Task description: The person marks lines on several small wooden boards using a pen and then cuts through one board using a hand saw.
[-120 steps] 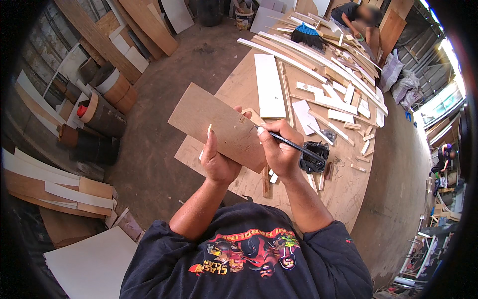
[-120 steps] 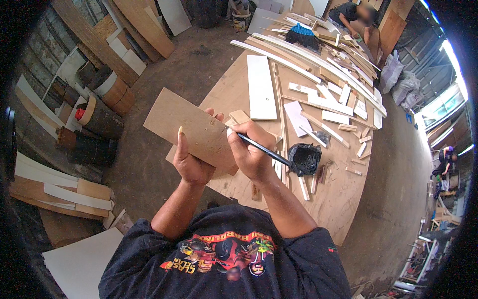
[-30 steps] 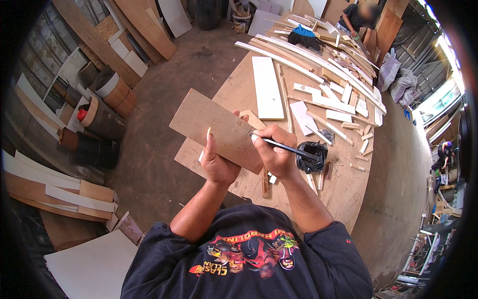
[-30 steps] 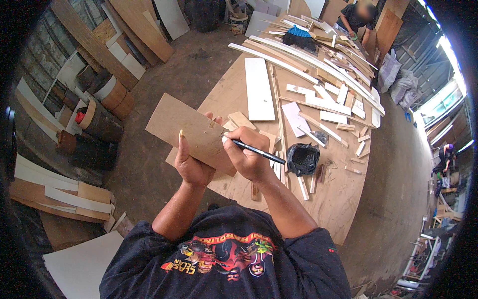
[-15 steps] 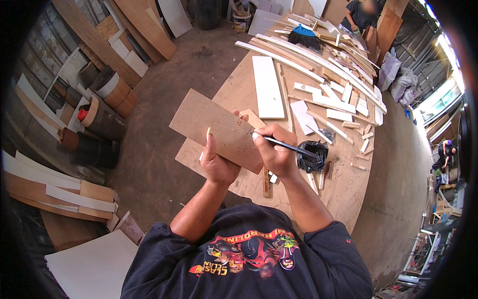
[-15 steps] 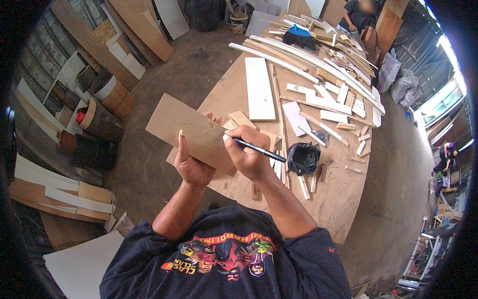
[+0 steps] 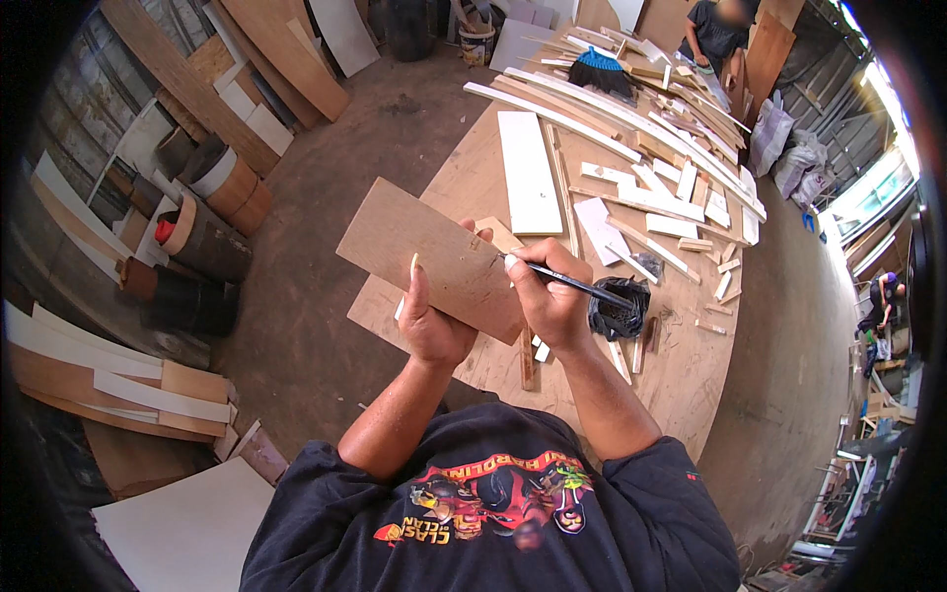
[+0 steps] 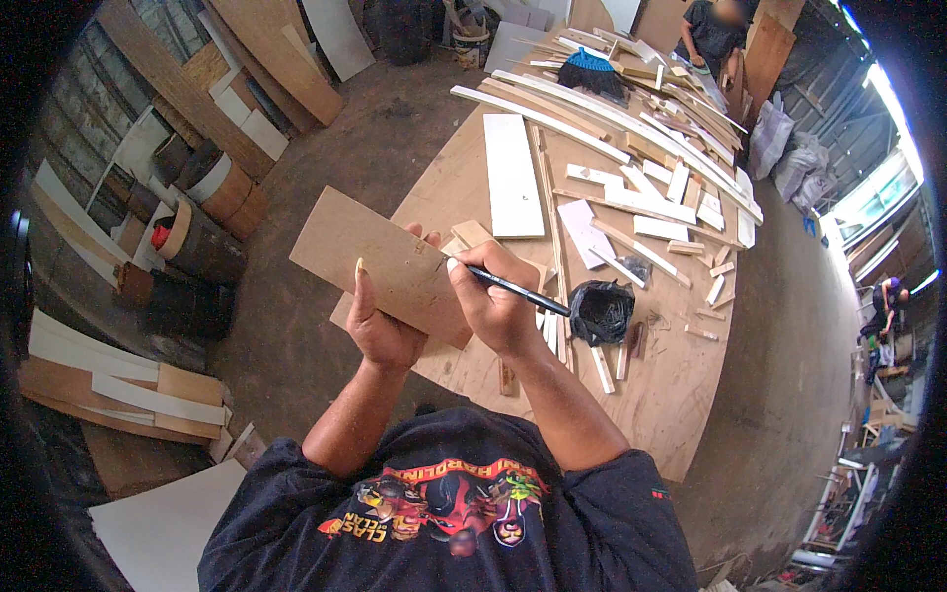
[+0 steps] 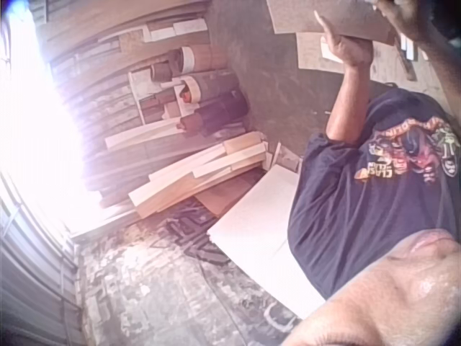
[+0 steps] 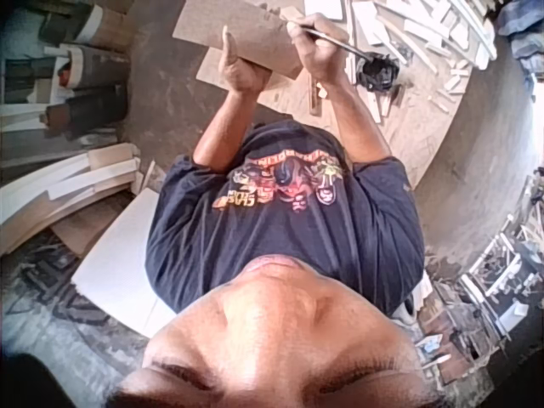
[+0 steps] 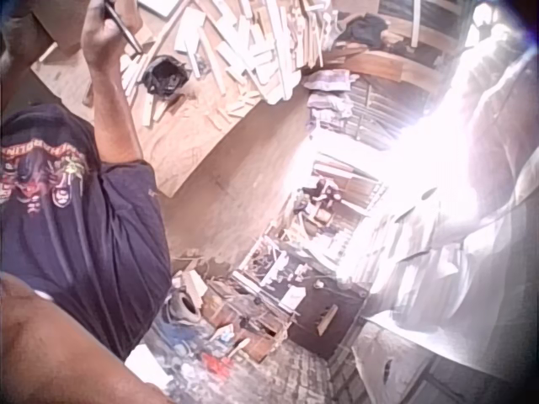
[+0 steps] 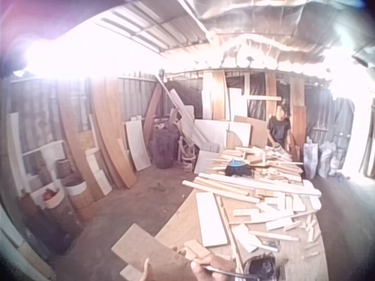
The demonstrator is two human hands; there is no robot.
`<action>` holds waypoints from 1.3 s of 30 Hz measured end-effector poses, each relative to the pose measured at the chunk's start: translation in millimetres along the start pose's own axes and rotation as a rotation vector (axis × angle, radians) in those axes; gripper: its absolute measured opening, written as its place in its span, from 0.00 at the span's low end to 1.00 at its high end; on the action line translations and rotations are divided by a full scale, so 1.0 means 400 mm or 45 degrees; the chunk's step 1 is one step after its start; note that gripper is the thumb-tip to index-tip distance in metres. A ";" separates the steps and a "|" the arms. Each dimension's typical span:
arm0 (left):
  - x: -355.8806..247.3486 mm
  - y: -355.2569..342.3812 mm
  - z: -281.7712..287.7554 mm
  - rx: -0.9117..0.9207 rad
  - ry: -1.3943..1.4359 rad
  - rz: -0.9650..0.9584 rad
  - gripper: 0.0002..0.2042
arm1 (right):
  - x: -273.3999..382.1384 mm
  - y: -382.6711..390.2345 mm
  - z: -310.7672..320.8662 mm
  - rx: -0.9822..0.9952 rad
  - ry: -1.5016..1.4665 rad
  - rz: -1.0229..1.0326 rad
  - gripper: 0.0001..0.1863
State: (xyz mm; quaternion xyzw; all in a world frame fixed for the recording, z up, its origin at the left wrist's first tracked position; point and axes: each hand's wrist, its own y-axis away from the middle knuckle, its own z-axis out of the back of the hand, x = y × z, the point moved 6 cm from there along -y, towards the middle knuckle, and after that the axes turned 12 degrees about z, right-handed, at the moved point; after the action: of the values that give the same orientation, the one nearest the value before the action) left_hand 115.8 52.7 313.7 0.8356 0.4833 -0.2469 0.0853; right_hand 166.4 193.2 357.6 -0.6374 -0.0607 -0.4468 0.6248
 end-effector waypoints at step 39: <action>-0.009 0.009 0.006 -0.035 -0.014 -0.038 0.34 | 0.024 -0.003 -0.025 0.143 -0.091 0.027 0.03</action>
State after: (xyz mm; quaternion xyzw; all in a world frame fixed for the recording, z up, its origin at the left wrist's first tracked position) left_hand 116.6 47.1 313.3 0.8256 0.4987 -0.2461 0.0956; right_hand 166.3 180.3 363.0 -0.6174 -0.1012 -0.4131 0.6618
